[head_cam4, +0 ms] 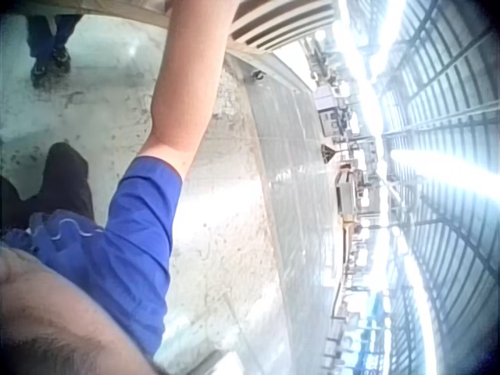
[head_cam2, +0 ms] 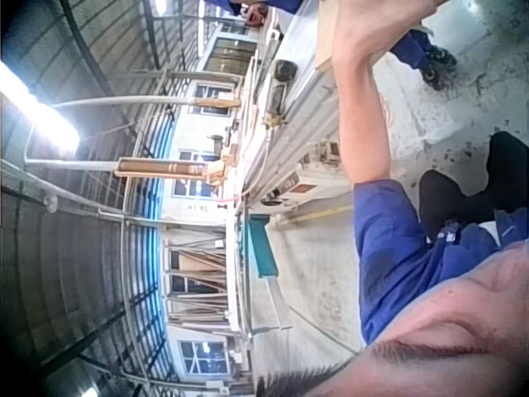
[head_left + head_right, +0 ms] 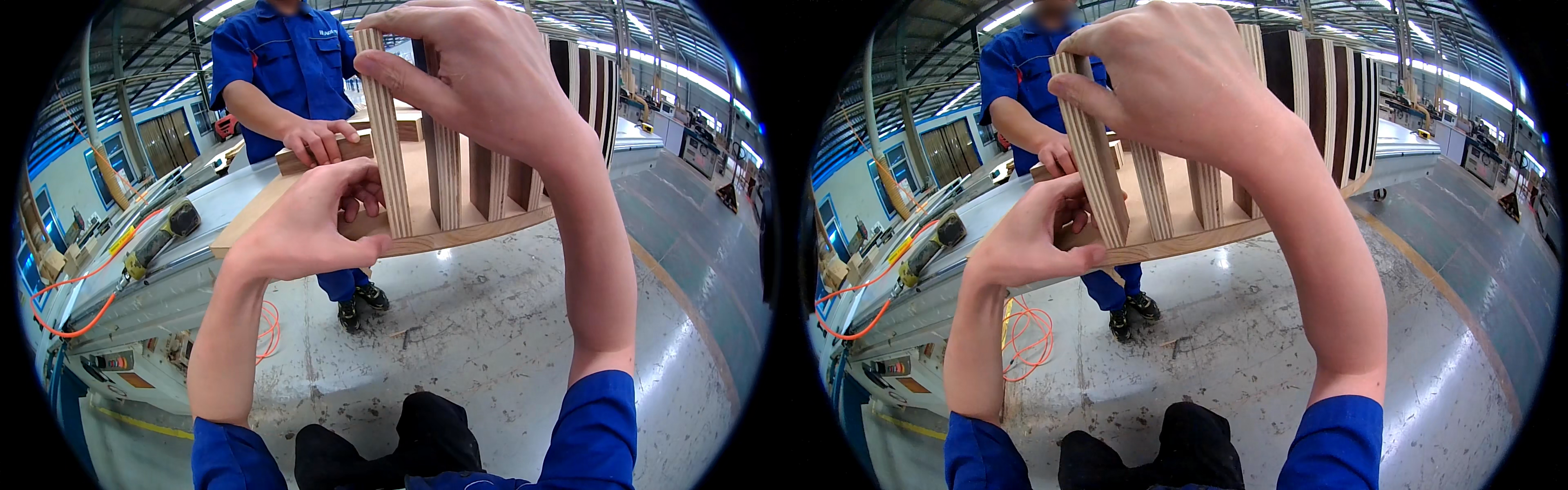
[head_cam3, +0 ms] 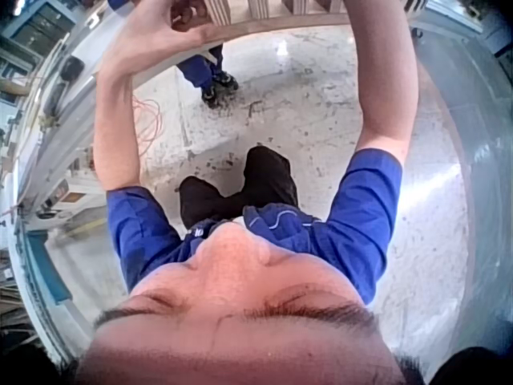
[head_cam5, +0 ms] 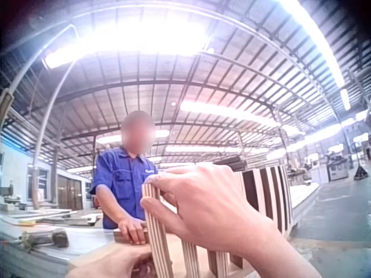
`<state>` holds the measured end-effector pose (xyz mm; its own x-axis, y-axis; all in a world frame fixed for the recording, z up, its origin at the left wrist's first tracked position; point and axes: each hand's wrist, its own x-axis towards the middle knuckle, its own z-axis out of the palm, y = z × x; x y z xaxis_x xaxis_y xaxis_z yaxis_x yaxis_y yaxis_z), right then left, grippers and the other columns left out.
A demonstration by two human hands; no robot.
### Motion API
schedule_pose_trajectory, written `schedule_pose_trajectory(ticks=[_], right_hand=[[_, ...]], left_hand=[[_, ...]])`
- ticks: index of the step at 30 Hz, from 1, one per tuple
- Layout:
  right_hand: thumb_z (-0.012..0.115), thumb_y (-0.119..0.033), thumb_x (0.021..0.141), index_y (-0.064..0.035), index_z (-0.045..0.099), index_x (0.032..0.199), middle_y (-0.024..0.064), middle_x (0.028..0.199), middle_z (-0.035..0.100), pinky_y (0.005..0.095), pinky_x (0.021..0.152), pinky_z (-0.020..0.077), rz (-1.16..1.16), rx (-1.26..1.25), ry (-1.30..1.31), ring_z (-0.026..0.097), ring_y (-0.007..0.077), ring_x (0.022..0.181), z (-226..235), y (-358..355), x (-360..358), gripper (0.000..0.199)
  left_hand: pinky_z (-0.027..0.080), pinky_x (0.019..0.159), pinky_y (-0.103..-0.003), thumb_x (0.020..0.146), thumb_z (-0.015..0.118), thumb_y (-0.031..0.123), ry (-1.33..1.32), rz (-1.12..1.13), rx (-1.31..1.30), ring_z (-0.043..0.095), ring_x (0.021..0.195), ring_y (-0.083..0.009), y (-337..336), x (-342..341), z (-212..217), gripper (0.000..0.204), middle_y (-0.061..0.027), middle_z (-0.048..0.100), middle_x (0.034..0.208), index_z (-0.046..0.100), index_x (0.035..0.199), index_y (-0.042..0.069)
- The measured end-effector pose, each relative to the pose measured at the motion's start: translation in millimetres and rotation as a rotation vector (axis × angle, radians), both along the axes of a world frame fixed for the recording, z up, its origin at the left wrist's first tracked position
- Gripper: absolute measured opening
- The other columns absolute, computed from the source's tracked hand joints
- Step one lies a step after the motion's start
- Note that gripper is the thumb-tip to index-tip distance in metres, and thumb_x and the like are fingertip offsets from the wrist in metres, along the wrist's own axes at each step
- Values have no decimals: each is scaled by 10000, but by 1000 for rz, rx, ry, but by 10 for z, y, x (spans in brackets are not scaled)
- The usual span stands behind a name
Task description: The person assembles a wooden furniture frame by attaching vertical slats to a curved base. They position each slat by hand and secure it using a pneumatic nail gun. A coworker assists by holding the base and handing over slats.
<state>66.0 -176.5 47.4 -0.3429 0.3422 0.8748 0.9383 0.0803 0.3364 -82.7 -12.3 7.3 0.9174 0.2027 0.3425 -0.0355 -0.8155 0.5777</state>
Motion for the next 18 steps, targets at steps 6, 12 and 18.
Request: schedule_pose_trajectory(ticks=[6, 12, 18], right_hand=[[682, -376, 967, -85, 770, 1039, 111, 802, 721, 463, 673, 536, 76, -8, 18, 720, 331, 780, 16, -8, 41, 313], [684, -370, 968, -82, 768, 1042, 83, 788, 717, 450, 664, 532, 78, -1, 24, 715, 317, 762, 4, 37, 24, 309], [682, -372, 972, -76, 770, 1049, 78, 776, 717, 443, 664, 533, 49, 19, 12, 718, 309, 761, -5, 47, 33, 318]], left_hand=[[454, 814, -236, 813, 865, 360, -6, -39, -90, 537, 943, -74, 64, 5, -20, 841, -3, 599, 1127, 508, 1457, -46], [462, 758, -242, 804, 834, 249, -98, 5, 19, 525, 863, -80, -7, 11, -64, 578, -2, 616, 1011, 600, 1249, -35], [484, 751, -261, 791, 828, 222, -119, 42, 45, 538, 837, -102, -79, 32, -40, 461, -14, 633, 948, 649, 1128, -36]])
